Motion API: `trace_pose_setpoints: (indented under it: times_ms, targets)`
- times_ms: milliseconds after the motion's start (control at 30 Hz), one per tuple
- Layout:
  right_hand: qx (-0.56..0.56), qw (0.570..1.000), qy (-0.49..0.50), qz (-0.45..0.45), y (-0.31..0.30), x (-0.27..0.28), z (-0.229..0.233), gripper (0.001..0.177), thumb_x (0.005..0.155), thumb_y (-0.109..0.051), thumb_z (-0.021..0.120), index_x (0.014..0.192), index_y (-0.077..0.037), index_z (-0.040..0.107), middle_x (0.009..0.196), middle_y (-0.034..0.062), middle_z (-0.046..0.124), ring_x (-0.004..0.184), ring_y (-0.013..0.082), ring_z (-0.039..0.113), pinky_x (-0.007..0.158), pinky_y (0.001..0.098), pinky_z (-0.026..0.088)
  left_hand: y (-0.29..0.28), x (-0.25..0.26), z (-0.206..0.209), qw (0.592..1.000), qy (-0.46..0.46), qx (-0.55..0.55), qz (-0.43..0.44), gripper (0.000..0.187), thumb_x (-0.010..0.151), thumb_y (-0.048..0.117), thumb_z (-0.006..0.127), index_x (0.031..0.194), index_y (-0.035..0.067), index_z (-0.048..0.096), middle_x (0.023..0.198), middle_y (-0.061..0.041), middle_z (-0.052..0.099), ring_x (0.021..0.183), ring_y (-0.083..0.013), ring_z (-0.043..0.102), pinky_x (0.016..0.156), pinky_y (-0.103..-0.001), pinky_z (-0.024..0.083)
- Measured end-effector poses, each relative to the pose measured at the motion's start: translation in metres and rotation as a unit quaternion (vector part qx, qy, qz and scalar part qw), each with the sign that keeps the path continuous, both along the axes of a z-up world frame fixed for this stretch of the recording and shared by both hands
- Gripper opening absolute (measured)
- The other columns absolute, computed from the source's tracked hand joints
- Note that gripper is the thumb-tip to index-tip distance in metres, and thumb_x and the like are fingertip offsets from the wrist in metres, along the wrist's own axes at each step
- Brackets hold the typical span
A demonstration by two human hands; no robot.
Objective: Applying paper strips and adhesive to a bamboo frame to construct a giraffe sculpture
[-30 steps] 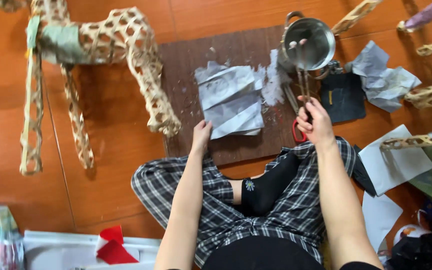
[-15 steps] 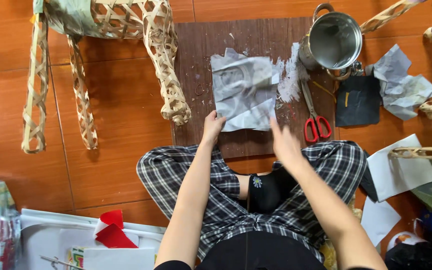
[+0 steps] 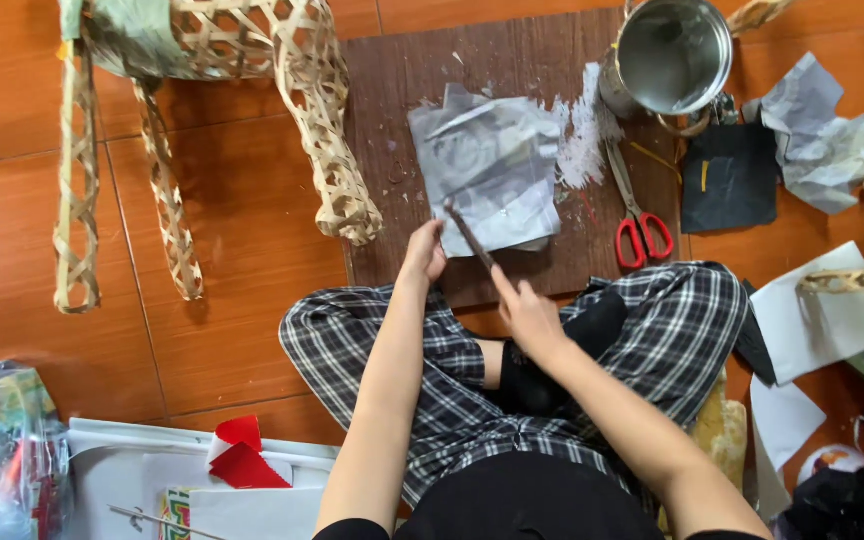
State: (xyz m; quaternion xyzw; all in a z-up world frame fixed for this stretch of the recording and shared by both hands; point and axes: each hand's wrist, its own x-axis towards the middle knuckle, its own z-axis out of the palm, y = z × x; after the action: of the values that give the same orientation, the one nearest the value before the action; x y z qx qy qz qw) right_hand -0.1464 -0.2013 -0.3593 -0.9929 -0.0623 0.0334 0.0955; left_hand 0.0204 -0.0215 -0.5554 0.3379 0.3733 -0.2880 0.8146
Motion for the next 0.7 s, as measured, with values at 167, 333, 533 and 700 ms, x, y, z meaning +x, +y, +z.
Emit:
trace_pose_setpoints:
  times_ms: [167,333,533,700]
  targets:
    - [0.167,0.968,0.169,-0.075,0.010,-0.049,0.042,0.058,0.106,-0.029,0.055,0.163,-0.033,0.052,0.105,0.0191,0.076,0.090,0.0488,0.079,0.075,0.0596,0.066,0.000,-0.004,-0.007,0.996,0.000,-0.002,0.086,0.025,0.100,0.009,0.068,0.122,-0.003,0.067,0.104,-0.015,0.076,0.093,-0.0289,0.080,0.086,-0.054,0.069]
    - [0.106,0.949,0.232,-0.186,-0.048,-0.039,0.073,0.057,0.106,-0.027,0.054,0.163,-0.029,0.051,0.100,0.0216,0.081,0.094,0.0460,0.081,0.083,0.0587,0.065,-0.005,-0.005,0.040,0.997,-0.027,0.051,0.046,0.046,0.102,0.015,0.071,0.141,-0.007,0.059,0.133,-0.020,0.069,0.127,-0.0323,0.069,0.107,-0.058,0.058]
    - [0.079,0.964,0.179,-0.178,-0.035,0.025,0.046,0.054,0.107,-0.028,0.051,0.161,-0.032,0.049,0.103,0.0217,0.077,0.096,0.0484,0.079,0.083,0.0614,0.064,-0.009,-0.001,0.062,0.994,-0.042,0.098,0.032,0.057,0.098,0.017,0.074,0.146,-0.009,0.058,0.145,-0.027,0.061,0.137,-0.0344,0.058,0.115,-0.058,0.050]
    - [0.036,0.974,0.113,-0.194,-0.029,0.095,0.008,0.062,0.108,-0.018,0.050,0.169,-0.021,0.037,0.104,0.0246,0.071,0.090,0.0494,0.079,0.082,0.0636,0.065,-0.012,-0.009,0.068,0.990,-0.054,0.119,0.051,0.049,0.094,0.014,0.076,0.136,-0.008,0.068,0.132,-0.023,0.069,0.126,-0.0280,0.066,0.110,-0.053,0.055]
